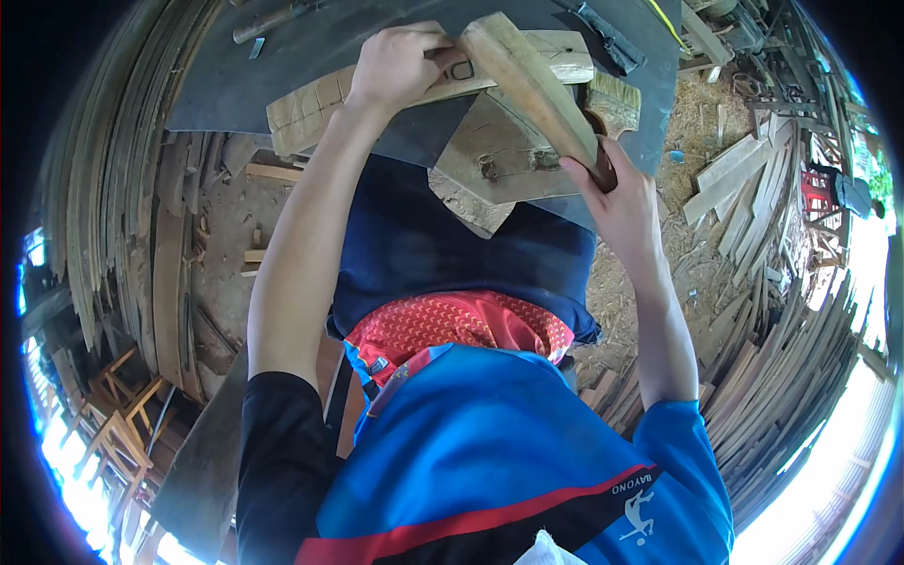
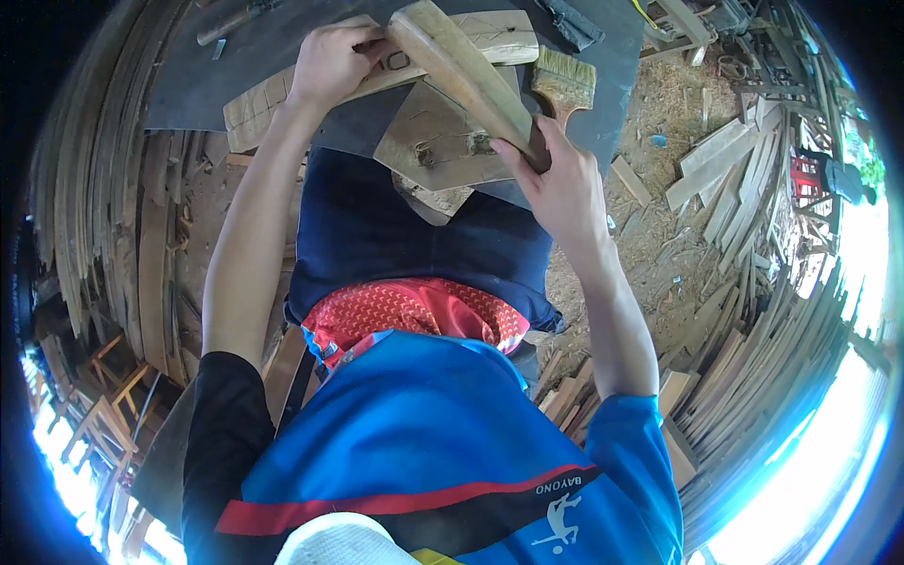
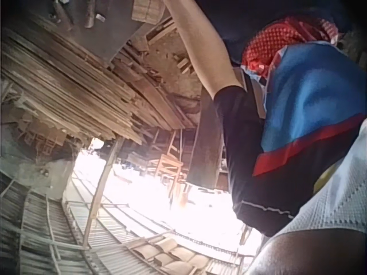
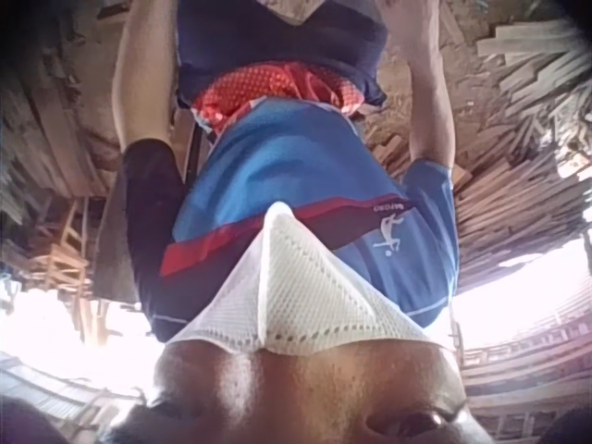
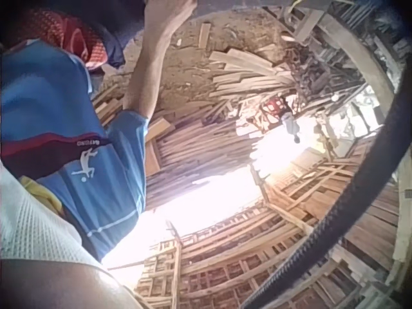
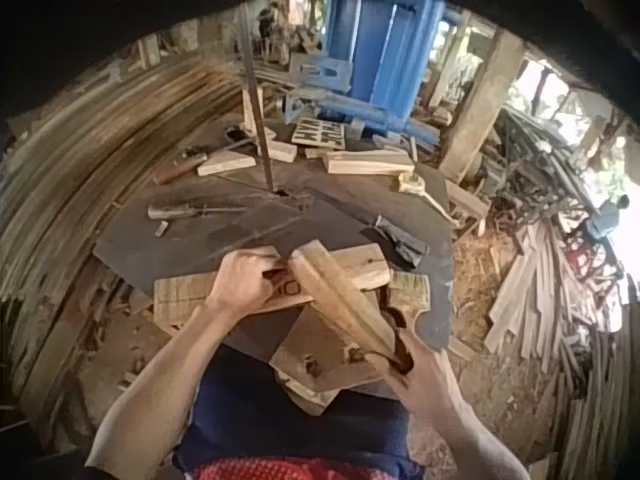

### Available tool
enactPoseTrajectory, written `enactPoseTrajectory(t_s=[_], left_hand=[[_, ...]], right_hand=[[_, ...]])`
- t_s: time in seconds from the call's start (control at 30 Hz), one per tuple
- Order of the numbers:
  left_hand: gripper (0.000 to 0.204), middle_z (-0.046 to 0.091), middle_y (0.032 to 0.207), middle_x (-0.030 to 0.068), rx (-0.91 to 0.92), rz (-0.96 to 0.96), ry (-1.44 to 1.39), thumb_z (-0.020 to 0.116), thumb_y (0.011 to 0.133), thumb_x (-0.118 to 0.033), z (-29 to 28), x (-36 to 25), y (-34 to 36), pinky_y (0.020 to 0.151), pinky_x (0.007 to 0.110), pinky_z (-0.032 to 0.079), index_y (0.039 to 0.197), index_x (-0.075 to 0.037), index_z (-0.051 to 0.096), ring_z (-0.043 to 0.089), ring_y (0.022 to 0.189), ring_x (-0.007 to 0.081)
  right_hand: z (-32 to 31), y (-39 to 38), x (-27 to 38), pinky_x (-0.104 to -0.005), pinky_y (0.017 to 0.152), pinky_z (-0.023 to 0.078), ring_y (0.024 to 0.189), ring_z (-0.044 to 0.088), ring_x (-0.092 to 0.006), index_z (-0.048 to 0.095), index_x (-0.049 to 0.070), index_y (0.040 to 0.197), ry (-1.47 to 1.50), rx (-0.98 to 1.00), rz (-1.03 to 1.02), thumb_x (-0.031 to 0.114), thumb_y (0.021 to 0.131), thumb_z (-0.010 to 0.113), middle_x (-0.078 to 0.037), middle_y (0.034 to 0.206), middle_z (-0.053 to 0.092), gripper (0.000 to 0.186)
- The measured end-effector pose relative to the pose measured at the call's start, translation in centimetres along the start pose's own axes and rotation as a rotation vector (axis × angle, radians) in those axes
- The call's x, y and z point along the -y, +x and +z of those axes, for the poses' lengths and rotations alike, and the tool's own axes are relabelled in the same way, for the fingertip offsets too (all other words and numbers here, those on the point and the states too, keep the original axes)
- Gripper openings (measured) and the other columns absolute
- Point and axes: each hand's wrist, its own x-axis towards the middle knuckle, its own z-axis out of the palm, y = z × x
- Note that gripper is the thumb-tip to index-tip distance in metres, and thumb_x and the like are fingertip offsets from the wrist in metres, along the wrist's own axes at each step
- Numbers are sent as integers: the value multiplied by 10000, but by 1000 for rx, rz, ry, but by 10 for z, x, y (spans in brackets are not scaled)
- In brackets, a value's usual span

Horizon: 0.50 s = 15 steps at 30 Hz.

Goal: The person uses a brush to clean a small wooden piece, then picks up a chisel and a wooden mallet to carve letters into a larger wooden plank on a workbench. The person repeatedly strikes the chisel with the mallet to form the letters.

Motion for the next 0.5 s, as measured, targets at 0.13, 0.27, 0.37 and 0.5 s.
enactPoseTrajectory(t_s=[0.13, 0.27, 0.37, 0.5], left_hand=[[241, 773, 923, 48, 25, -73, -40, 745, 977, -391, 1, -10, -2, 743, 398, 582, 1061, -182, 830, 732, 813, 300], [212, 774, 972, 20, -7, -123, -65, 711, 998, -393, 5, 4, -1, 748, 416, 595, 1060, -225, 826, 746, 827, 305], [218, 785, 1015, -8, 5, -154, -108, 716, 994, -399, 2, 1, 3, 749, 397, 605, 1071, -227, 825, 755, 784, 286], [241, 790, 1024, -19, 21, -122, -93, 712, 998, -411, 5, 6, 1, 766, 387, 609, 1069, -211, 826, 766, 822, 260]], right_hand=[[-8, -7, 1, -370, 675, 539, 676, 704, -272, 670, -52, 1242, 164, -45, 100, 364, 983, 792, -191, 790, 712, 505], [-7, -12, -2, -325, 700, 528, 703, 671, -179, 692, -44, 1242, 237, -10, 304, 346, 986, 786, -158, 820, 734, 476], [2, -17, -9, -321, 702, 524, 708, 662, -162, 703, -36, 1234, 283, -43, 300, 336, 985, 786, -145, 826, 738, 454], [5, -25, -4, -328, 705, 527, 713, 668, -170, 699, -36, 1241, 308, -1, 328, 329, 990, 782, -155, 839, 740, 452]])
